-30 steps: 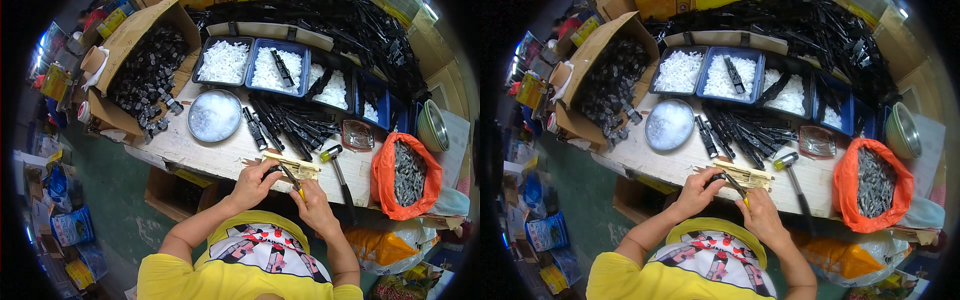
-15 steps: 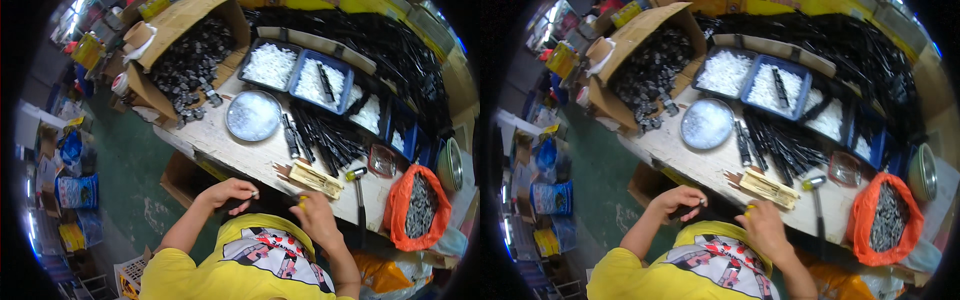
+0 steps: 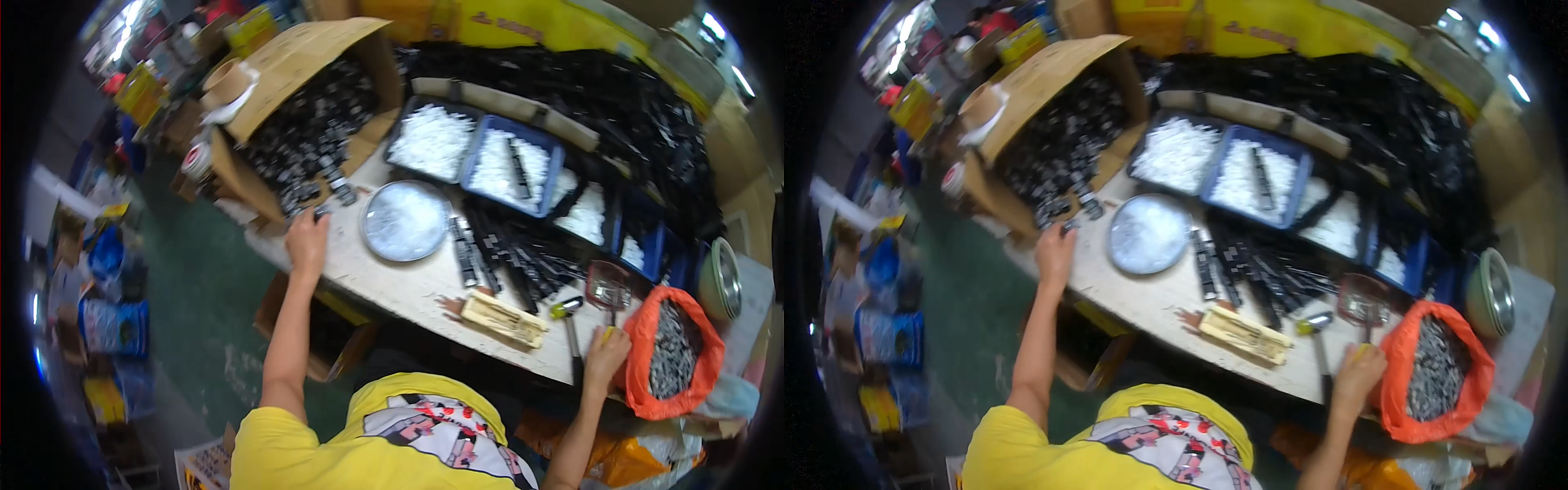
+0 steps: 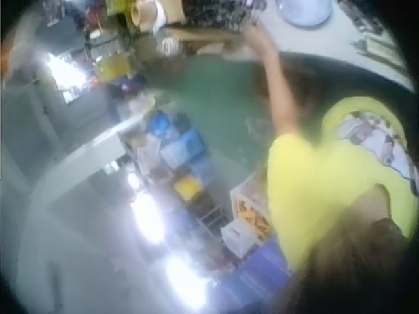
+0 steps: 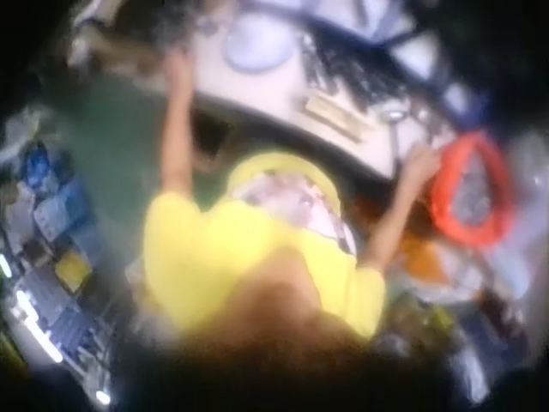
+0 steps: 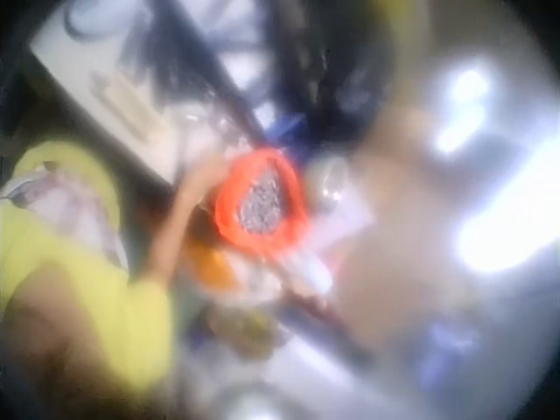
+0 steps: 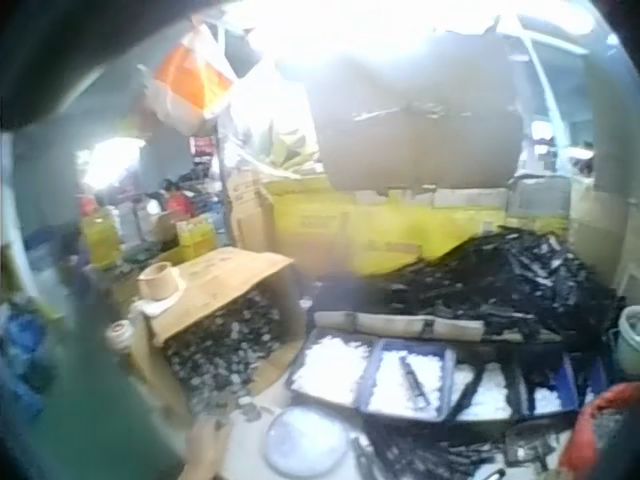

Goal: The person assembles small mechanical components at a cluttered workbench. They pick up black plastic housings and white cylindrical inserts, place them into a wooden jig, and use a hammer to tap the parts together. The assembled units are then placed into a cardboard box. The person repeats this process for multiple units throughout the clip.

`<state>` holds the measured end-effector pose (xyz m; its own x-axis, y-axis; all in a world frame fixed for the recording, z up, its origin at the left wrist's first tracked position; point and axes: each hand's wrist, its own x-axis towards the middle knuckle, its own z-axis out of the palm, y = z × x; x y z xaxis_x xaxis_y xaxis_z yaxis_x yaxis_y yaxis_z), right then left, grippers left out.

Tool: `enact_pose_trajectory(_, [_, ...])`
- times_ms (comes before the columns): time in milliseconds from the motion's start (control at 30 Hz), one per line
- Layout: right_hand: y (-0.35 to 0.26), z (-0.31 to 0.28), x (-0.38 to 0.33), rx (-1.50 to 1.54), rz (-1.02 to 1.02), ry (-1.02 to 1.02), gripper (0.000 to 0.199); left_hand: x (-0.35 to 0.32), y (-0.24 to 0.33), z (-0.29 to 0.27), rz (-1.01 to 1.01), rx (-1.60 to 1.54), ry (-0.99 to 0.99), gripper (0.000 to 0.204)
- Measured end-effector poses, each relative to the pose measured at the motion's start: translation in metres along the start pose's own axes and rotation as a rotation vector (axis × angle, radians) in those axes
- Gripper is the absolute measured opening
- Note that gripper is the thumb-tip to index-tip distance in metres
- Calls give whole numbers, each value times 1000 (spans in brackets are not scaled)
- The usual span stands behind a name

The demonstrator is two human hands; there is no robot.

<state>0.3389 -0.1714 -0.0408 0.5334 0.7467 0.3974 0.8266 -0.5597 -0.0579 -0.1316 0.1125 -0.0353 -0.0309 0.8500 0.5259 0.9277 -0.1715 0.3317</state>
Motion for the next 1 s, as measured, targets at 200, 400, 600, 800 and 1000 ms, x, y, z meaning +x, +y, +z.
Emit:
enact_pose_trajectory(200, [-41,-26,36,143,-101,156,16,0,8,13,65,94,-36,27])
enact_pose_trajectory(400, [-128,-9,110,441,-442,149,20,-8,-7,14,87,-61,-43,26])
enact_pose_trajectory(600, [-209,13,157,277,-492,62,16,-16,-41,10,-419,-830,-129,26])
enact_pose_trajectory(800, [-220,21,170,255,-472,183,7,-18,-12,-31,-656,-1287,-131,30])
enact_pose_trajectory(1000, [-170,-50,150,343,-565,375,14,-17,37,-54,-655,-1553,-363,32])
